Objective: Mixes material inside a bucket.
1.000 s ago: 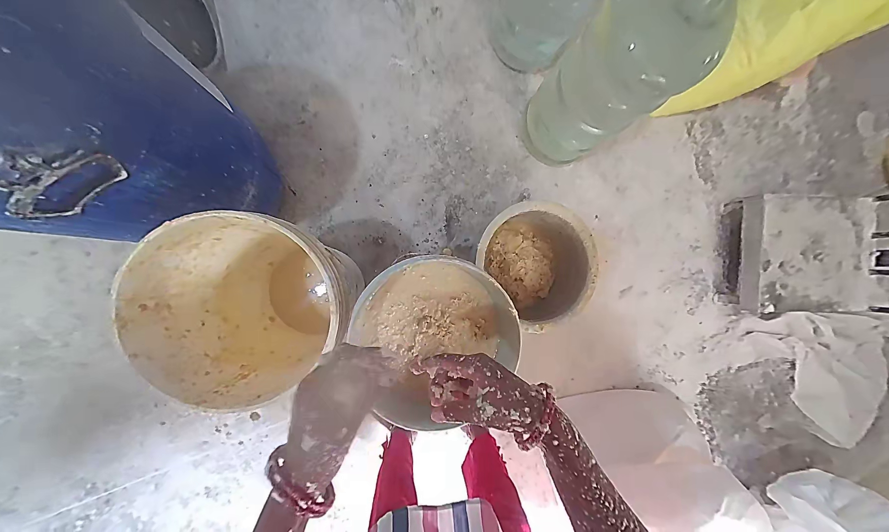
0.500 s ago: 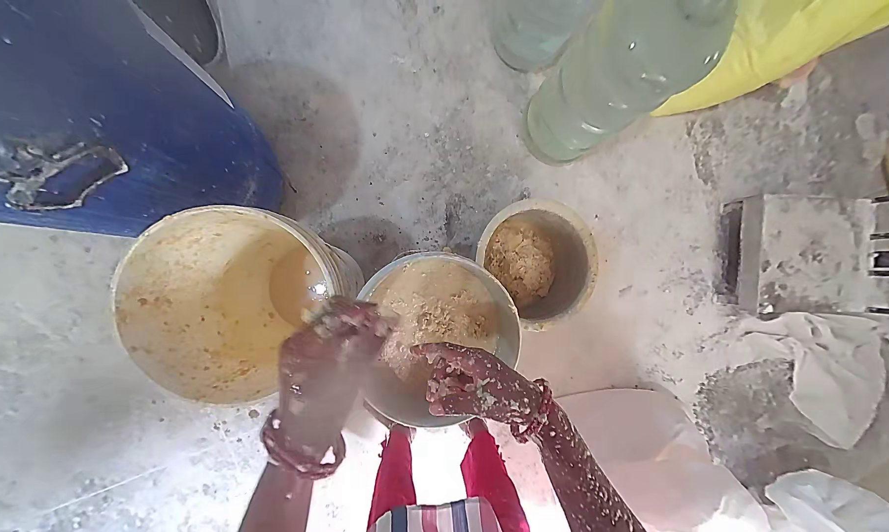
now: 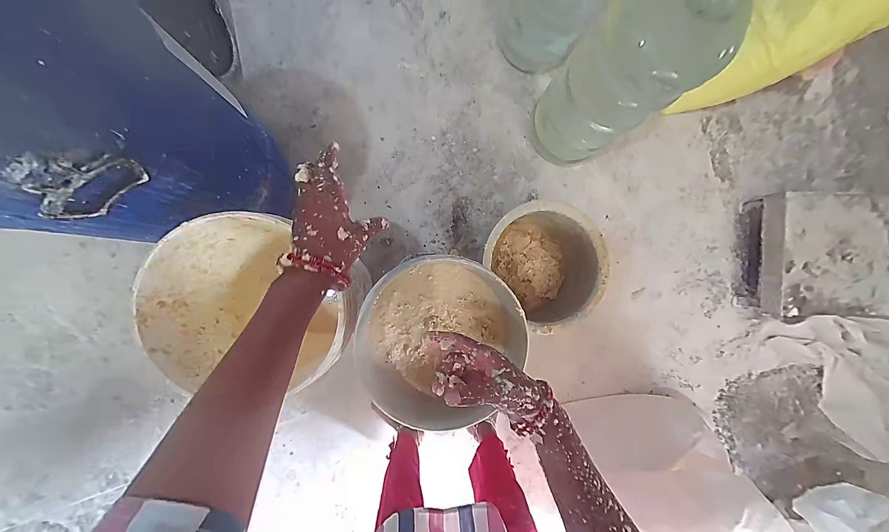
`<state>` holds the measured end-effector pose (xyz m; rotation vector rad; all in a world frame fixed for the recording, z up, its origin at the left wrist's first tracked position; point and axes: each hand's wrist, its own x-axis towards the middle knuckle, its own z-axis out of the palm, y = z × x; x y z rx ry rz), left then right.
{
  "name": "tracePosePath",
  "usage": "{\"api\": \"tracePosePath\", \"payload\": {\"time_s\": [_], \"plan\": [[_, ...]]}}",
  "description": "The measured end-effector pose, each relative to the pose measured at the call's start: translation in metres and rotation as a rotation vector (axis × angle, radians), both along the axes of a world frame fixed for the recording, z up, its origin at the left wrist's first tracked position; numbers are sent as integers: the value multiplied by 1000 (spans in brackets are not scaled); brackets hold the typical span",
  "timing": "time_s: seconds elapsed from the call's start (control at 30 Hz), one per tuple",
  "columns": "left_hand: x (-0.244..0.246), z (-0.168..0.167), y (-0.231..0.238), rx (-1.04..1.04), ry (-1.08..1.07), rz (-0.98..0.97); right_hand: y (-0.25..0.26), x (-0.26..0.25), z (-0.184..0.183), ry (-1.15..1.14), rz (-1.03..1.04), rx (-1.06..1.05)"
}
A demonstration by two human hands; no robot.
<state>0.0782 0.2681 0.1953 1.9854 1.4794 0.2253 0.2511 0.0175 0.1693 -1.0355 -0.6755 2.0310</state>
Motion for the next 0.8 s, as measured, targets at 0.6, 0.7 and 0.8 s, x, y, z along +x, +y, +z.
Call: {"api": "tracePosePath", "payload": {"time_s": [0.6, 0.7, 0.8], "plan": [[-24, -21, -32, 24, -139, 84, -4, 4, -14, 58, 13, -17], [-23, -19, -25, -96, -21, 35, -7, 3, -18, 37, 23, -1], [-22, -18, -32, -195, 9, 28, -7, 2, -19, 53, 17, -9]]}}
